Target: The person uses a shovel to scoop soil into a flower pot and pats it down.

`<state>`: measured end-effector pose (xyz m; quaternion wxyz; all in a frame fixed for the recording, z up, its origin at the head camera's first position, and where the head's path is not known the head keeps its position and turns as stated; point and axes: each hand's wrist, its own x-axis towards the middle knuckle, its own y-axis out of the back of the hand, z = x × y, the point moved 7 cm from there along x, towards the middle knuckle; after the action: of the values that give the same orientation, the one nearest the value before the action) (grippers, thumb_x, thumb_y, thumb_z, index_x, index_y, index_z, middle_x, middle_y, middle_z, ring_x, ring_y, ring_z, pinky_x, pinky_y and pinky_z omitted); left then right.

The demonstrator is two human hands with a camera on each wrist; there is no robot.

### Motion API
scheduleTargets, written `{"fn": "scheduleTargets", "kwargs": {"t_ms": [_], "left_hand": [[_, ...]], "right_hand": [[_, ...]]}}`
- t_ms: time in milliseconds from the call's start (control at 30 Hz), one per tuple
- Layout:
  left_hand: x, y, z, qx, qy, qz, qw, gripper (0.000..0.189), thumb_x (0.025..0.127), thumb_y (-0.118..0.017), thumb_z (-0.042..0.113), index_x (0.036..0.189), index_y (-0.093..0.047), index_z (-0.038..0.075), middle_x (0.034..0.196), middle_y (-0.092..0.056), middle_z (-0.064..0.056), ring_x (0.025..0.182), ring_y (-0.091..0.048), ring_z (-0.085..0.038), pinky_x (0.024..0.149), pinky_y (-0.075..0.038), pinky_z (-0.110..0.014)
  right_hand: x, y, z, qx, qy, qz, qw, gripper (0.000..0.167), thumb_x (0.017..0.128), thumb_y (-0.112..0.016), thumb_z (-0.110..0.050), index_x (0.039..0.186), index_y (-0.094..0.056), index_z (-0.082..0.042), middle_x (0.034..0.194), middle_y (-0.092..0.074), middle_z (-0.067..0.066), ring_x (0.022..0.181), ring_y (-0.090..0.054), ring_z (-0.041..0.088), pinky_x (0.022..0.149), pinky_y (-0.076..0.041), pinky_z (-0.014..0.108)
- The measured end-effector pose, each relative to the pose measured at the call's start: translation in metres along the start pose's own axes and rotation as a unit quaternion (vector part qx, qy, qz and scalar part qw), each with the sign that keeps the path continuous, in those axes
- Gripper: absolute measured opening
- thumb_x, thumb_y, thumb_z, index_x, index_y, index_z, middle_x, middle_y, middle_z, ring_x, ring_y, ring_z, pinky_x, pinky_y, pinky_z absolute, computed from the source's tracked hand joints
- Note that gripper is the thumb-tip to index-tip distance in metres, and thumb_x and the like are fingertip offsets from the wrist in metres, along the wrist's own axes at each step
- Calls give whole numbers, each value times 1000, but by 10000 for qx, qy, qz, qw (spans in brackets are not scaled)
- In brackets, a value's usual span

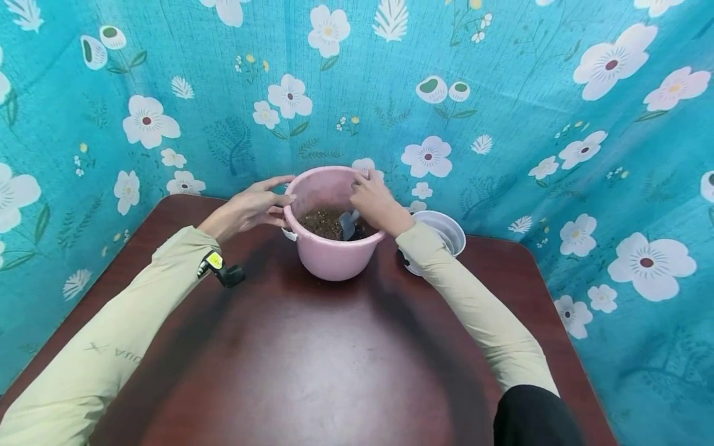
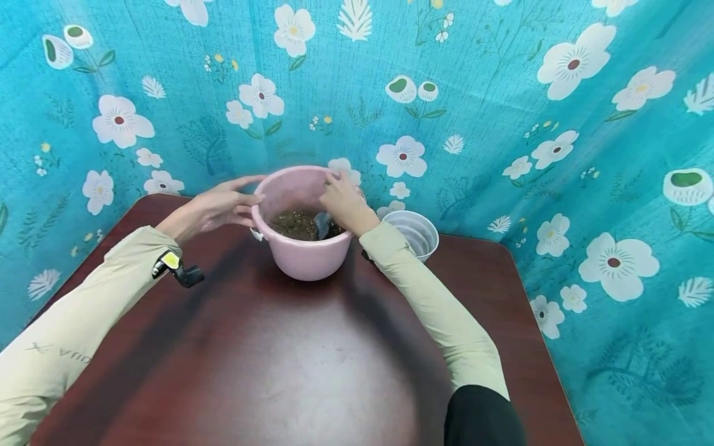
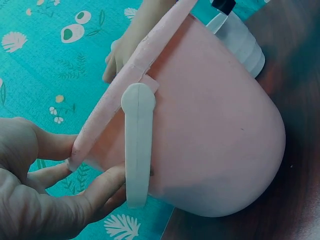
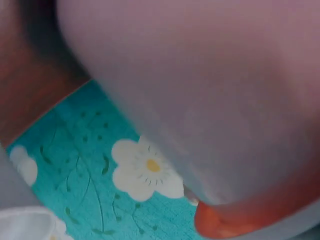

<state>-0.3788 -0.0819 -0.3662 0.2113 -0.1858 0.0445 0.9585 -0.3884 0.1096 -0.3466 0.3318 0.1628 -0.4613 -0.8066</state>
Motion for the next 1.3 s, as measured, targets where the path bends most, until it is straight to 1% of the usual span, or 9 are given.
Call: {"fn": "scheduleTargets", "kwargs": {"t_ms": [133, 300, 533, 633, 733, 933, 1067, 1167, 1300], "left_hand": [[1, -1, -1, -3, 24, -5, 10000, 71, 109, -50, 7, 170, -17, 24, 167, -24, -23, 139, -47, -39, 82, -64, -33], [1, 0, -1, -31, 24, -15, 10000, 71, 109, -49, 6, 170, -16, 25, 169, -19, -22, 144, -41, -41, 82, -64, -32], [2, 3, 0, -56, -24, -21, 10000, 71, 110, -50, 7, 170, -16, 23, 165, -28, -25, 138, -46, -36, 83, -65, -33], [2, 3, 1, -55, -16, -4, 10000, 71, 110, -50, 7, 170, -16, 23, 167, -24, -24, 143, -43, -39, 84, -65, -35], [2, 2, 0, -89, 31, -22, 10000, 70, 110, -49, 7, 170, -16, 24, 168, -22, -22, 145, -40, -40, 85, -65, -36], [2, -2, 2, -6, -47, -56, 10000, 69, 110, -48, 8, 170, -16, 23, 165, -26, -23, 139, -47, -39, 84, -64, -35], [2, 1, 3, 75, -55, 51, 9999, 68, 110, -49, 10, 170, -18, 23, 162, -30, -23, 130, -52, -36, 82, -64, -34], [2, 3, 3, 122, -37, 72, 9999, 69, 110, -49, 11, 170, -18, 24, 163, -29, -23, 132, -50, -35, 84, -64, -34], [3, 2, 1, 39, 37, 50, 10000, 69, 110, -50, 10, 170, -18, 25, 164, -27, -21, 139, -45, -38, 87, -64, -36]], "right_hand": [[0, -10, 3, 422, -39, -141, 9990, 9, 96, -74, -14, 96, -81, -7, 105, -75, 12, 115, -55, 30, 96, -45, 50], [0, -13, 5, 1046, 23, 8, 9945, 16, 91, -81, -21, 94, -79, -5, 100, -73, 14, 111, -54, 33, 96, -44, 51], [-1, -11, 10, 2258, -284, 64, 9737, 22, 90, -85, -26, 90, -78, -5, 94, -68, 11, 107, -51, 32, 103, -40, 49], [0, -10, 8, 2219, -206, 44, 9748, 23, 91, -84, -27, 91, -78, -5, 94, -69, 11, 105, -52, 32, 113, -36, 47], [1, -11, 4, 2195, -69, -127, 9755, 24, 92, -82, -28, 92, -78, -5, 97, -71, 11, 105, -53, 31, 116, -33, 47], [2, -14, 1, 2098, -70, -485, 9765, 21, 93, -80, -26, 97, -78, -6, 109, -71, 11, 114, -55, 31, 111, -37, 48], [4, -10, 2, 2044, -43, -386, 9781, 17, 94, -80, -24, 99, -79, -8, 106, -73, 10, 113, -55, 33, 114, -35, 48], [5, -6, 4, 2189, 33, -190, 9755, 11, 92, -82, -20, 99, -82, -11, 99, -73, 9, 109, -54, 33, 116, -33, 48], [0, -6, 6, 2638, 98, 52, 9645, 11, 89, -85, -15, 100, -84, -14, 94, -74, 6, 107, -54, 32, 118, -32, 48]]}}
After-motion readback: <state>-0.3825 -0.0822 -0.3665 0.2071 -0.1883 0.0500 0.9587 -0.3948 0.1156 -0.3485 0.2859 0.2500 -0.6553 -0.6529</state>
